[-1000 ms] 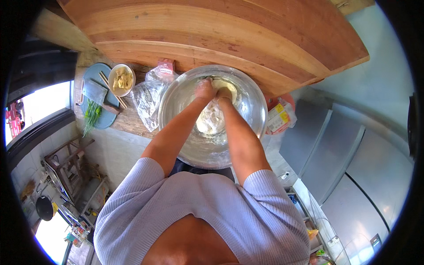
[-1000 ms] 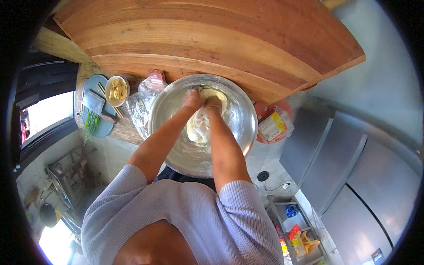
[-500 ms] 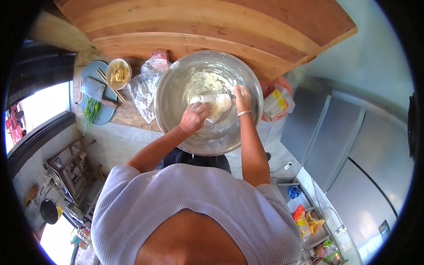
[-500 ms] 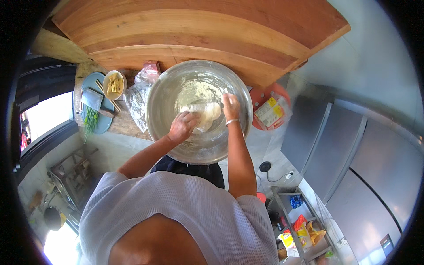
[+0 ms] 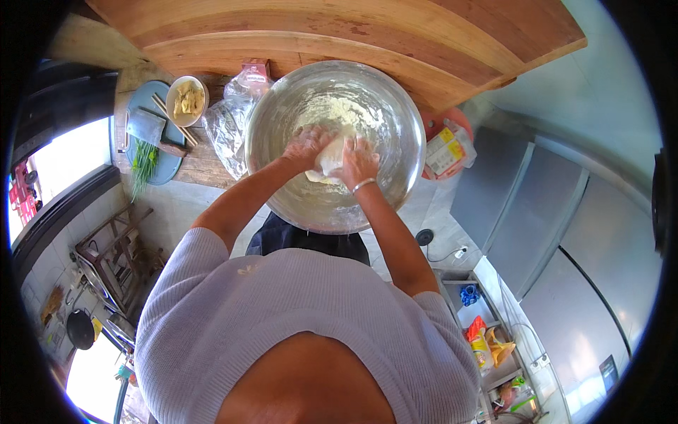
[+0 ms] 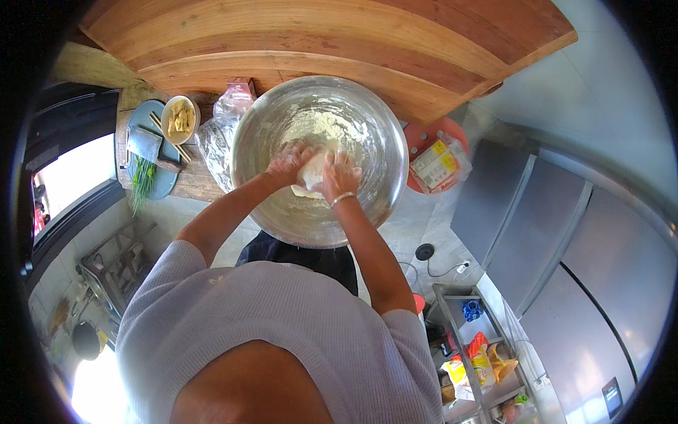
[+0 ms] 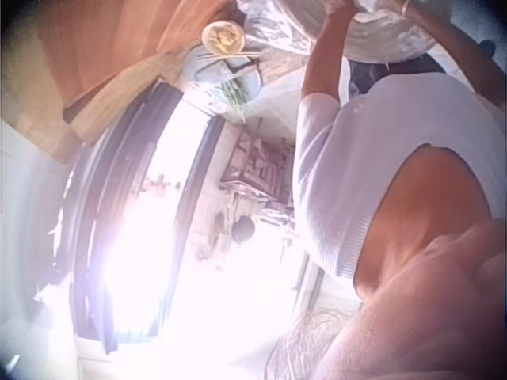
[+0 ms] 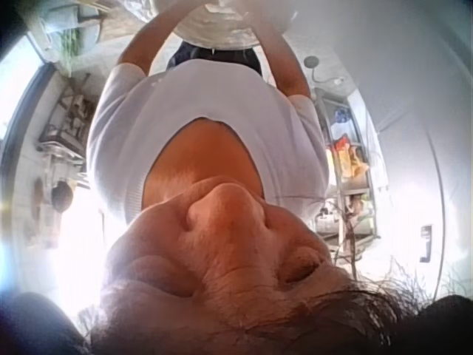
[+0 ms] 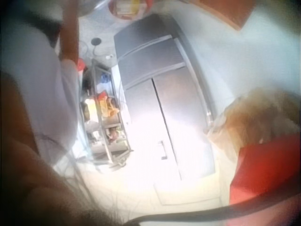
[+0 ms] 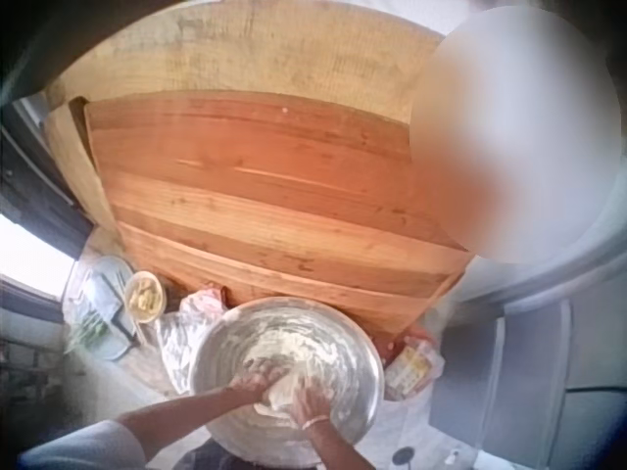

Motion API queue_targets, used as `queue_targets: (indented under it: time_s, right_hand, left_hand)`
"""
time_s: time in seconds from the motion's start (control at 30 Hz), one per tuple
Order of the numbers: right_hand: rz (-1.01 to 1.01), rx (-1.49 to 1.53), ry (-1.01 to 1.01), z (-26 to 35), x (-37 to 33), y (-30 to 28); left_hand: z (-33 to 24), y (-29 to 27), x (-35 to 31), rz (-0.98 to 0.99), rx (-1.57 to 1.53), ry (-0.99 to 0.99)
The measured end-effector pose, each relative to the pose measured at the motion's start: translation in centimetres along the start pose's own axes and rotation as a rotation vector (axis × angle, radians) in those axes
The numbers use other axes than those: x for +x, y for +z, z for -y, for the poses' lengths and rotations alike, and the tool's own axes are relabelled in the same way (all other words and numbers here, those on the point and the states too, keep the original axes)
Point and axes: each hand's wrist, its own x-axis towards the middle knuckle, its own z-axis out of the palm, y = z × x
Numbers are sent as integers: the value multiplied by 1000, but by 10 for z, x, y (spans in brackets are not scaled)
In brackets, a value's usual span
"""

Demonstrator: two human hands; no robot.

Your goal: The person kneads a ball of dough by hand inside a large metal mixing bowl. They repeatedly press, fold, and turn the dough to develop its texture. The task is performed continuously throughout the clip.

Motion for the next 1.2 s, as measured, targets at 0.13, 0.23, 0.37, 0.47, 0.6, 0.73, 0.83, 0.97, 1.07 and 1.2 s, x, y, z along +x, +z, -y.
queue_targets:
  time_s: [0.13,0.23,0.37,0.47,0.6,0.73,0.83,0.97,1.07,1.2]
  right_hand:
    - [61,121,67,-18,46,43]
    - [-70,76,43,-26,69,53]
    - [-261,132,-71,-50,96,69]
    - [-223,115,-53,-51,102,54]
    - [-236,95,-58,-55,102,51]
    - [-283,218,-182,-61,83,52]
    - [-331,268,-185,-35,37,54]
    - [-158,55,-199,2,-40,34]
    - [-139,69,-23,6,-42,31]
    - [-350,-77,44,-8,-11,82]
  left_hand:
    - [4,1,20,-165,-96,-113]
    - [12,-1,41,-215,-109,-202]
    - [18,-7,53,-191,-176,-210]
    - [16,-21,62,-118,-243,-270]
    - [23,-14,66,-85,-368,-214]
    - [33,-55,53,262,-867,-1]
    - [30,-66,40,368,-835,-81]
    - [-4,-20,19,402,85,-6]
    - [-35,-7,-11,68,112,-139]
    - [-31,38,-23,-359,216,-81]
